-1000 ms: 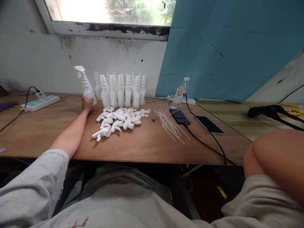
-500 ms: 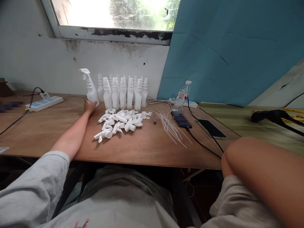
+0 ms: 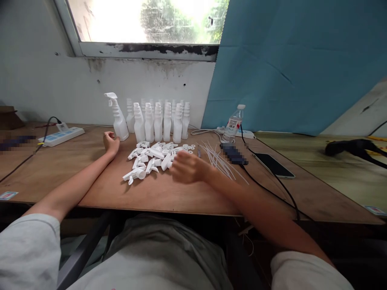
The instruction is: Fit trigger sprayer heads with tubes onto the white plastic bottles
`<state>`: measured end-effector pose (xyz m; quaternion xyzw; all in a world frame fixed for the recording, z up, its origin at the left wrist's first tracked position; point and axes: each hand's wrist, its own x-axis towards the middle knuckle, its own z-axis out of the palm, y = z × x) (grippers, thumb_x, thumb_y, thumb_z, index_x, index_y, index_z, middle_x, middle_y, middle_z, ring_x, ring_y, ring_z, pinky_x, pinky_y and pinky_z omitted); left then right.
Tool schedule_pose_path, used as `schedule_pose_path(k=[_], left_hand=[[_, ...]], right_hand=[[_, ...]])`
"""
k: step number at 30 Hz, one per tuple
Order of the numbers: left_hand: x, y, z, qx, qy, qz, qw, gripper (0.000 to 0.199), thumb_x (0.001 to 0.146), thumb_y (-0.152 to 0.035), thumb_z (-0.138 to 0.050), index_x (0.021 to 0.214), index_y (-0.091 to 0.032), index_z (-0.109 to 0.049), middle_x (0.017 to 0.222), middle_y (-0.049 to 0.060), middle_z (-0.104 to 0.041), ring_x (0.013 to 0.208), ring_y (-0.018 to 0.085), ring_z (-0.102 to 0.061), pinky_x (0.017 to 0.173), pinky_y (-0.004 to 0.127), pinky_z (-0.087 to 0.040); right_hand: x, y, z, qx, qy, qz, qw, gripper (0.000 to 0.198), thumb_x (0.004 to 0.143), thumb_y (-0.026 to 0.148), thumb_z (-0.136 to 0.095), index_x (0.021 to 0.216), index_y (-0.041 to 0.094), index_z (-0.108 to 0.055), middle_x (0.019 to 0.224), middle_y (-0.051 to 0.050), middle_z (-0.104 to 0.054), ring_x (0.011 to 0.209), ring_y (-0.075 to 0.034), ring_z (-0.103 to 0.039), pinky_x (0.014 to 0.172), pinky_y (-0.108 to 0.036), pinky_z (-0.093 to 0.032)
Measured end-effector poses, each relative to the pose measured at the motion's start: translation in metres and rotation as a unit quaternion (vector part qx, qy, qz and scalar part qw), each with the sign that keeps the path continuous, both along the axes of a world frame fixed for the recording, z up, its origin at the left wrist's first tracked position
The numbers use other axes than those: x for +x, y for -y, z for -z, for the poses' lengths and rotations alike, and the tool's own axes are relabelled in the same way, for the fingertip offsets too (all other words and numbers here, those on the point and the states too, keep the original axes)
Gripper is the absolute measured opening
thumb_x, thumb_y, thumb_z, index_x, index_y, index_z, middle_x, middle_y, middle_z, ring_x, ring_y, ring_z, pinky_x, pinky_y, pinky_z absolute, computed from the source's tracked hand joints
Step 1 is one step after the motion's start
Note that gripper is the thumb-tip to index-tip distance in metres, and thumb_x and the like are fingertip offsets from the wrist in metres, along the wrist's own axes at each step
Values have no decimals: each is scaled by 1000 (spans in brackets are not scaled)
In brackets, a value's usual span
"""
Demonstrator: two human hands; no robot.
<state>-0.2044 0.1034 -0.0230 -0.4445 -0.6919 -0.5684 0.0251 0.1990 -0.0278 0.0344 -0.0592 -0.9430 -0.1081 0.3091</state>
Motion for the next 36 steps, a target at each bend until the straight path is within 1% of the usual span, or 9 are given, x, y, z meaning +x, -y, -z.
schedule_pose_path(k=[3,7,9,12,14,17,23,31,36], left_hand=[[26,10,-5,58,-50,75,994,21,80,-15,-58,100,-19,-51,92,5,-55,89,19,-57,89,34,-48],[70,28,-15,107,-90,212,967,14,84,-22,-56,98,-18,-54,86,3,-57,76,15,-56,76,29,-49],[88,39,-21,78,-144,287,944,16,87,-26,-54,100,-18,-57,91,5,-60,79,16,-59,75,29,-50],[105,54,-25,27,-274,384,882,27,90,-33,-51,109,-17,-61,109,11,-62,102,22,-59,91,37,-50],[111,59,-24,0,-326,410,852,36,93,-39,-49,119,-17,-61,123,13,-60,118,27,-52,104,45,-42],[114,60,-19,-63,-353,415,836,44,95,-44,-44,126,-17,-60,134,13,-56,129,31,-44,109,53,-36],[113,59,-18,-88,-288,430,851,35,89,-45,-54,105,-16,-66,115,13,-66,117,29,-55,102,45,-44],[119,68,-26,-49,-260,430,863,24,76,-29,-72,92,-20,-56,107,9,-69,105,27,-64,100,46,-45],[131,84,-37,39,-182,452,872,35,80,-27,-68,110,-20,-53,103,5,-68,87,17,-65,85,33,-52]], right_hand=[[14,-52,10,46,-106,166,979,25,87,19,-48,62,23,-49,56,-2,-54,56,-16,-48,65,-37,-43],[38,-83,34,-85,-155,315,933,22,87,21,-45,67,19,-55,63,-5,-61,60,-17,-51,67,-33,-40],[45,-86,40,-156,-152,334,917,22,86,23,-46,69,18,-59,70,-6,-66,65,-18,-55,68,-31,-40],[50,-90,40,-203,-153,346,903,24,85,24,-46,70,17,-63,75,-7,-69,70,-18,-58,68,-29,-40],[51,-92,39,-210,-152,353,899,25,85,24,-46,70,16,-64,76,-7,-69,71,-18,-59,70,-29,-41],[52,-98,41,-216,-143,355,899,26,86,24,-47,70,15,-66,76,-7,-70,72,-18,-59,71,-28,-41],[56,-107,53,-233,-100,349,902,21,84,19,-51,81,14,-71,89,-9,-72,81,-20,-62,79,-31,-46],[60,-114,66,-216,13,370,904,36,92,28,-51,125,20,-65,136,-10,-59,129,-32,-47,109,-52,-34],[63,-114,62,-216,13,370,903,37,93,26,-50,127,20,-64,136,-11,-60,128,-32,-49,107,-53,-36]])
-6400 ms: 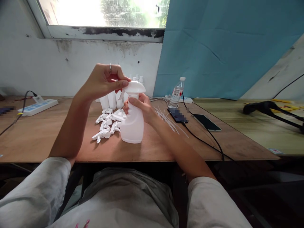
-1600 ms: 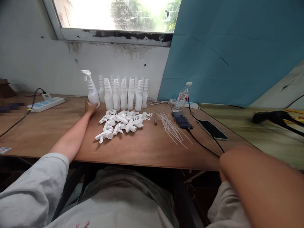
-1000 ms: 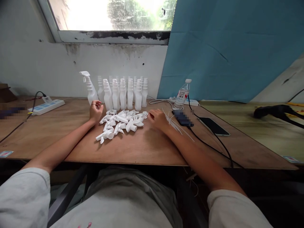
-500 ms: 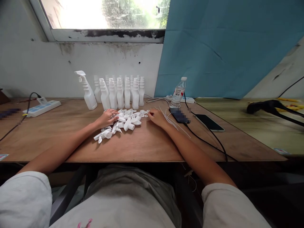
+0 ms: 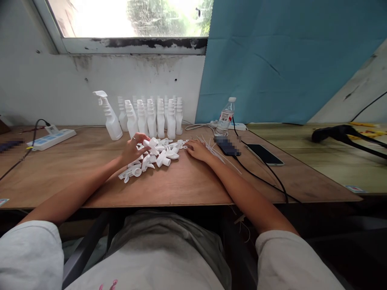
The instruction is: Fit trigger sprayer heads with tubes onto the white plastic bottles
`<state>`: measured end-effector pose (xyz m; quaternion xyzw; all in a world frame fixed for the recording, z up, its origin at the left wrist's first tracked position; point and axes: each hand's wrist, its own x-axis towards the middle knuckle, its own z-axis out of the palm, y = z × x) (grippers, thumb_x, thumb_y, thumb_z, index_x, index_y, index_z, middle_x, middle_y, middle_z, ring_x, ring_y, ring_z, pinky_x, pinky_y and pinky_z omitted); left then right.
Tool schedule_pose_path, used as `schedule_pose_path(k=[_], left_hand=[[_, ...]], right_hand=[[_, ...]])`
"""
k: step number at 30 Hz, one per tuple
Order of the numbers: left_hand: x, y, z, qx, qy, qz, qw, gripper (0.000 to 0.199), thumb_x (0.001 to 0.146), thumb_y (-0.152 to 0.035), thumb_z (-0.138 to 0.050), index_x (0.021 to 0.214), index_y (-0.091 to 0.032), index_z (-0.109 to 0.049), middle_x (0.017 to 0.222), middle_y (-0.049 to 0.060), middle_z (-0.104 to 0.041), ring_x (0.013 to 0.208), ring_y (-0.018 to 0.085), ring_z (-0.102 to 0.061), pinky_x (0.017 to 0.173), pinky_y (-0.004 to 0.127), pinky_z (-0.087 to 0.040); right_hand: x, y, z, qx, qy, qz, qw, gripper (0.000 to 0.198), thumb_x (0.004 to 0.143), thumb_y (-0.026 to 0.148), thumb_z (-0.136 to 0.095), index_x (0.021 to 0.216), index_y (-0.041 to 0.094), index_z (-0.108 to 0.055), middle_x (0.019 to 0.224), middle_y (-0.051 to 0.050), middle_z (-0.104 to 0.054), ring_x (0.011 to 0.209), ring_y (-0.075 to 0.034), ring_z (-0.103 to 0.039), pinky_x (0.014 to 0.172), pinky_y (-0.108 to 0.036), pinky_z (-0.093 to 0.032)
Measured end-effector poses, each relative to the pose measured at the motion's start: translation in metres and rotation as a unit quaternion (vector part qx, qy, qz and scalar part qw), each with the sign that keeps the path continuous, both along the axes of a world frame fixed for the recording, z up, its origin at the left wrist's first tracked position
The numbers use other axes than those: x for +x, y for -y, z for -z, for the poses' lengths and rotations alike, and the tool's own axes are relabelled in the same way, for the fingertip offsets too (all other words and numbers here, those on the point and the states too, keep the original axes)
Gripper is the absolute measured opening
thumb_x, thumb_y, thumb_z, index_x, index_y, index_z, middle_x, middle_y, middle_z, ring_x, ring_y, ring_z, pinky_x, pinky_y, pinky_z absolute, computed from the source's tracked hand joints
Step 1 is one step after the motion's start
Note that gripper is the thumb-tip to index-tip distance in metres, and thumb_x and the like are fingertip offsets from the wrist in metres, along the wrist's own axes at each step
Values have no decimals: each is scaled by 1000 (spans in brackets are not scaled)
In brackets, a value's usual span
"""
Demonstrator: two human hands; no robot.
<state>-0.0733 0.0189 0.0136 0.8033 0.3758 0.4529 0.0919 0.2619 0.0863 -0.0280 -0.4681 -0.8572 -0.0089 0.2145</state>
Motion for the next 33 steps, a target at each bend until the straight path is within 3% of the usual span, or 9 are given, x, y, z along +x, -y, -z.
schedule_pose_path(k=[5,9,11,14,17,21,25,29,33], left_hand=[[31,38,-5,-4,-1,114,993,52,86,-24,-60,137,-26,-48,106,4,-59,86,13,-60,83,29,-52],[53,69,1,-33,-55,172,983,36,87,-25,-62,122,-26,-61,110,7,-58,92,16,-60,81,29,-53],[59,78,5,-39,-71,185,979,31,86,-26,-64,117,-24,-61,110,7,-59,91,16,-60,83,30,-53],[59,78,11,-58,-77,169,981,32,82,-23,-67,113,-24,-58,114,7,-59,90,16,-61,84,30,-52],[56,71,16,-122,-88,111,982,37,79,-22,-68,113,-25,-53,98,2,-63,81,15,-62,76,28,-52],[53,65,20,-179,-92,79,976,38,80,-25,-65,113,-26,-47,85,-2,-63,77,16,-63,70,28,-50],[54,65,18,-180,-78,91,976,40,76,-21,-64,108,-25,-41,90,-1,-62,84,17,-64,71,28,-50],[54,66,17,-190,-72,93,975,43,75,-20,-66,106,-25,-37,92,0,-62,86,18,-64,74,30,-51],[53,66,17,-185,-76,93,975,42,76,-20,-65,107,-26,-37,94,0,-64,89,19,-65,77,32,-51]], right_hand=[[-5,8,-6,-29,16,7,999,33,93,24,-50,121,23,-68,133,-11,-62,127,-35,-49,102,-55,-37],[-8,11,-14,-26,-17,-2,1000,17,85,16,-58,88,18,-75,99,-11,-74,104,-29,-61,95,-47,-40],[-8,11,-16,-25,-38,0,999,13,80,13,-61,84,17,-74,90,-10,-73,93,-25,-63,87,-41,-44],[-9,12,-18,-25,-85,-1,996,13,77,13,-63,87,14,-71,85,-8,-71,77,-19,-63,73,-32,-47],[-16,20,-23,-14,-137,-15,990,8,79,20,-62,83,15,-68,79,-5,-69,70,-16,-60,65,-28,-47],[-38,50,-36,36,-221,-129,966,15,82,32,-66,79,17,-64,73,-2,-64,64,-13,-55,60,-26,-45],[-60,84,-43,103,-207,-232,945,13,88,29,-63,80,19,-64,69,0,-59,59,-11,-50,58,-25,-42],[-68,97,-40,138,-159,-324,922,12,92,23,-55,92,21,-67,83,-5,-68,71,-14,-62,64,-26,-48],[-68,98,-38,129,-140,-345,919,17,93,21,-52,99,21,-67,92,-7,-71,81,-16,-66,71,-29,-52]])
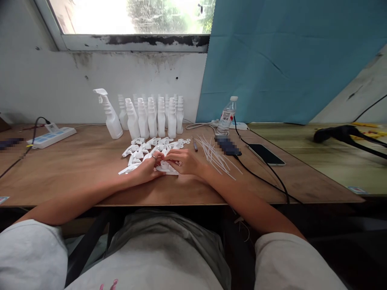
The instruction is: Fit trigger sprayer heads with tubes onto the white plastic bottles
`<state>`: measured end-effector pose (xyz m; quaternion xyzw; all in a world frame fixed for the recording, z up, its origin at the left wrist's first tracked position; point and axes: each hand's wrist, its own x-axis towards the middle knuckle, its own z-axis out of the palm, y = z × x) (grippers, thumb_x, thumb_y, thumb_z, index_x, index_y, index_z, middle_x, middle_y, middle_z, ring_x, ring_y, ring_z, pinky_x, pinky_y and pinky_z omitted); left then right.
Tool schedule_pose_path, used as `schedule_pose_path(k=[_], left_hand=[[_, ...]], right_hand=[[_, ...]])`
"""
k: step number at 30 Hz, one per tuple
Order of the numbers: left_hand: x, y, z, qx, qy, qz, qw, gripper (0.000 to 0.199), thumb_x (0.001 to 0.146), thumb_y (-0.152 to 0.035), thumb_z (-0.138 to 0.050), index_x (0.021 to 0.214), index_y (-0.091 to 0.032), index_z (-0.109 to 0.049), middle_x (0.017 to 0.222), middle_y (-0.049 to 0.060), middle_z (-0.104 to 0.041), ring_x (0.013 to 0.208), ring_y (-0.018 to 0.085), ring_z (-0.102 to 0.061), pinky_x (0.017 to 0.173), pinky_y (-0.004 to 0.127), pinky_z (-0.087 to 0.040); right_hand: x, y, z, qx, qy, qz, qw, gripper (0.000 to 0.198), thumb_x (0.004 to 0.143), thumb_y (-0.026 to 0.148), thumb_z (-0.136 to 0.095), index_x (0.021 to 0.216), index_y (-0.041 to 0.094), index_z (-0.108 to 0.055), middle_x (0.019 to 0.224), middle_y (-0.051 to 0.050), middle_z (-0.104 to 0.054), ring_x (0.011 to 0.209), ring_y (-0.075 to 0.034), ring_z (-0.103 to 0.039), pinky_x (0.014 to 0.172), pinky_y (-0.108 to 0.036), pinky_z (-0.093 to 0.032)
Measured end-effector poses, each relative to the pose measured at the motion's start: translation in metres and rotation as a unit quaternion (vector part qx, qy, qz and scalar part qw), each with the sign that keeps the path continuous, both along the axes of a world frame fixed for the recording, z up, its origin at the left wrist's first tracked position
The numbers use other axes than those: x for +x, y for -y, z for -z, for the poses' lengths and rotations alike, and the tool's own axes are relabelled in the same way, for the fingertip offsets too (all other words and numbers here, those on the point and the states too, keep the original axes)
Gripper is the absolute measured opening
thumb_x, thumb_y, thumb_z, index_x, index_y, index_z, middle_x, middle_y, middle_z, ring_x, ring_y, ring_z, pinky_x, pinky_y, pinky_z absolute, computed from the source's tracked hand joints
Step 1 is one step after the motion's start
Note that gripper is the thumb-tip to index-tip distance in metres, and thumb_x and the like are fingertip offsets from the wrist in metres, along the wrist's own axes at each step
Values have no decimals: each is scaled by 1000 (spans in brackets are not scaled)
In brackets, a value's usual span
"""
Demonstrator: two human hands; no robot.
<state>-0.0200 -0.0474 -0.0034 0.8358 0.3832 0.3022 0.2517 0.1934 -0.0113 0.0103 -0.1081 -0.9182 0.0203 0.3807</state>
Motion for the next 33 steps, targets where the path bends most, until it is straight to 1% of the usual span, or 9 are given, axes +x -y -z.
schedule_pose_path(k=[5,10,12,15,20,27,33], left_hand=[[1,1,-3,6,-12,-5,1000,39,75,-21,-66,104,-26,-41,93,0,-61,89,19,-64,77,32,-51],[0,2,-4,10,-25,-22,999,36,75,-22,-68,102,-27,-44,85,-2,-61,83,18,-64,72,29,-50],[-1,2,-2,27,-39,-26,999,32,76,-23,-68,100,-27,-48,82,-3,-61,79,18,-63,69,29,-49],[-2,0,1,58,-54,-23,997,25,77,-25,-68,98,-26,-53,82,-2,-63,75,18,-63,66,29,-48],[-4,-1,-1,92,-63,-35,993,24,75,-28,-73,94,-24,-61,83,0,-66,75,19,-64,67,31,-49],[-4,1,-3,132,-62,-9,989,14,77,-21,-70,90,-21,-64,88,2,-67,78,18,-63,72,30,-50],[-3,3,-5,132,-69,-8,989,9,79,-19,-67,88,-19,-65,84,0,-65,75,14,-60,69,25,-46]], right_hand=[[1,6,-7,-43,20,-11,999,16,92,20,-52,98,21,-67,96,-8,-68,85,-17,-65,75,-32,-53],[1,11,-9,-77,17,-1,997,12,93,22,-54,93,19,-66,95,-8,-66,80,-15,-61,73,-30,-52],[2,12,-9,-80,28,0,996,12,93,22,-54,91,19,-65,95,-8,-65,80,-15,-61,74,-30,-51],[3,10,-10,-78,47,-16,996,12,93,26,-57,89,18,-66,97,-9,-64,86,-17,-61,78,-32,-51],[2,7,-9,-87,48,-11,995,13,92,28,-59,88,18,-66,99,-9,-62,87,-17,-61,81,-32,-51],[1,9,-8,-91,44,-11,995,13,92,28,-59,86,18,-64,98,-9,-62,86,-17,-60,80,-32,-50],[2,5,-6,-109,46,-33,992,14,94,27,-58,86,18,-66,97,-8,-60,86,-16,-59,80,-32,-49]])
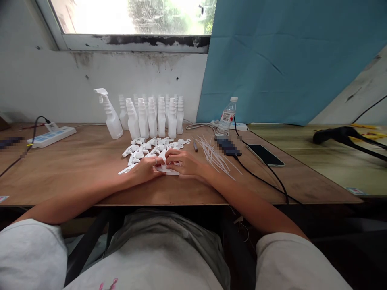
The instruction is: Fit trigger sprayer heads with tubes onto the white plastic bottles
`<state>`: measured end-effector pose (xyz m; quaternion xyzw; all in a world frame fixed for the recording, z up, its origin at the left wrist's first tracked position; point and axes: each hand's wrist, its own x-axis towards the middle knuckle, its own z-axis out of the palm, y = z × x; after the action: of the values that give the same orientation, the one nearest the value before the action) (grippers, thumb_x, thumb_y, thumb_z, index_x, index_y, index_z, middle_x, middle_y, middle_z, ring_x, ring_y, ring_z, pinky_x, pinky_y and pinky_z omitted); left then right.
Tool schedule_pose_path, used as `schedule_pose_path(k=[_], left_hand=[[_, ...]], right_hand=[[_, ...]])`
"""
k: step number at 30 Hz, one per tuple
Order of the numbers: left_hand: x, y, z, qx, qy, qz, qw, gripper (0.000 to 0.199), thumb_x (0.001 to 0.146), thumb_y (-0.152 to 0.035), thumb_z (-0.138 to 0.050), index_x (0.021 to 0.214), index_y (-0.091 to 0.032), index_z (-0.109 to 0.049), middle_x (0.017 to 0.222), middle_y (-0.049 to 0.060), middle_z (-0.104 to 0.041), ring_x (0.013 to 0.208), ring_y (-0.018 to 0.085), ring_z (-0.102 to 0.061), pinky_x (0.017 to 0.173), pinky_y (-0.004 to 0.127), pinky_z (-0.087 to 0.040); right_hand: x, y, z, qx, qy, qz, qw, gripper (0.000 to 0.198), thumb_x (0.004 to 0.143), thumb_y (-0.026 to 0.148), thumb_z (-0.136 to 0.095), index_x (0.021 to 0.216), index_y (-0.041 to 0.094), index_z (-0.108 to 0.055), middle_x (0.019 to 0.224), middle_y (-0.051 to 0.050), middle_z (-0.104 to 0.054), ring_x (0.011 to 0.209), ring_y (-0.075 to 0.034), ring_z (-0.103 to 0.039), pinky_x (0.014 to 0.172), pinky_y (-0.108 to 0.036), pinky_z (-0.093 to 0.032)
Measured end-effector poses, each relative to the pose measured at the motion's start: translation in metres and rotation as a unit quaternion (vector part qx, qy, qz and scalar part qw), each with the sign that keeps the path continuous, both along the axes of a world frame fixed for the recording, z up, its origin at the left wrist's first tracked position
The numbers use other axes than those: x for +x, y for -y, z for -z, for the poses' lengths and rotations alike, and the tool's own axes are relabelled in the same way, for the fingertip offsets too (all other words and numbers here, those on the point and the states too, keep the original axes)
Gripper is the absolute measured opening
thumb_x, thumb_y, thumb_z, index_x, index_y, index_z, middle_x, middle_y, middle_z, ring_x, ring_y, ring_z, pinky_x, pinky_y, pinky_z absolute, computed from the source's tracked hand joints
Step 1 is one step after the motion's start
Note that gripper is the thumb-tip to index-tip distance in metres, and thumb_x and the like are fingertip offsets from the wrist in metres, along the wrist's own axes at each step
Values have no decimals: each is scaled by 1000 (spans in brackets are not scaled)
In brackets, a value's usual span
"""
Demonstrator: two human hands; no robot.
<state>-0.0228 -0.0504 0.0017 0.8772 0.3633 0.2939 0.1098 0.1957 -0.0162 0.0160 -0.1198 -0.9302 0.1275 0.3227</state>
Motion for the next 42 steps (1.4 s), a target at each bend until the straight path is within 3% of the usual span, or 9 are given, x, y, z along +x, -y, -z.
schedule_pose_path(k=[10,19,25,31,35,37,39,41,42], left_hand=[[1,-1,2,-3,23,3,1000,8,78,-21,-68,85,-19,-63,80,-1,-64,73,14,-58,65,25,-44],[1,-5,3,-30,34,-12,999,15,73,-19,-71,83,-19,-60,75,-3,-61,69,13,-56,65,25,-45],[2,-3,2,-15,37,12,999,13,76,-21,-70,86,-20,-61,85,-1,-65,77,13,-60,72,25,-47],[0,-5,4,-45,21,-26,998,19,75,-22,-68,92,-19,-59,78,-2,-63,72,14,-60,65,25,-47],[2,0,0,-41,-18,-33,998,20,76,-24,-67,92,-21,-56,86,-1,-63,77,16,-61,70,27,-48],[4,3,-2,-55,-24,-47,997,26,76,-26,-66,99,-22,-54,88,-1,-63,76,16,-60,69,27,-48],[5,5,-3,-70,-23,-54,996,33,77,-26,-66,106,-24,-52,86,-2,-62,73,15,-59,67,26,-48],[5,5,-2,-68,-23,-38,997,35,77,-23,-66,109,-24,-51,89,-1,-62,74,15,-60,67,25,-48],[5,4,-2,-61,-23,-24,998,35,78,-21,-65,110,-23,-52,92,0,-62,75,15,-60,68,25,-48]], right_hand=[[0,-4,5,-6,-4,-30,1000,17,96,25,-54,89,18,-67,99,-8,-60,88,-15,-61,80,-30,-50],[2,4,-4,189,55,69,978,18,96,29,-52,94,18,-67,108,-11,-62,93,-20,-61,80,-35,-50],[-3,8,-1,124,54,73,988,20,97,30,-49,101,17,-64,113,-11,-61,101,-21,-62,88,-36,-53],[-2,7,1,89,83,66,990,25,96,31,-51,114,18,-62,131,-13,-56,115,-25,-59,98,-42,-50],[3,-6,0,15,-22,49,998,22,98,33,-48,105,21,-64,126,-10,-57,107,-19,-62,89,-34,-54],[13,-19,-1,-6,-86,99,991,24,97,36,-50,111,22,-62,124,-10,-57,94,-16,-64,79,-30,-55],[30,-37,-3,4,-87,191,978,26,95,36,-52,114,22,-61,118,-9,-61,83,-15,-63,74,-30,-54],[54,-56,-5,31,5,314,949,25,92,31,-53,111,19,-64,104,-9,-68,76,-18,-63,73,-31,-51],[68,-65,-7,33,56,383,921,25,91,30,-53,109,18,-66,97,-9,-70,77,-20,-64,74,-32,-50]])
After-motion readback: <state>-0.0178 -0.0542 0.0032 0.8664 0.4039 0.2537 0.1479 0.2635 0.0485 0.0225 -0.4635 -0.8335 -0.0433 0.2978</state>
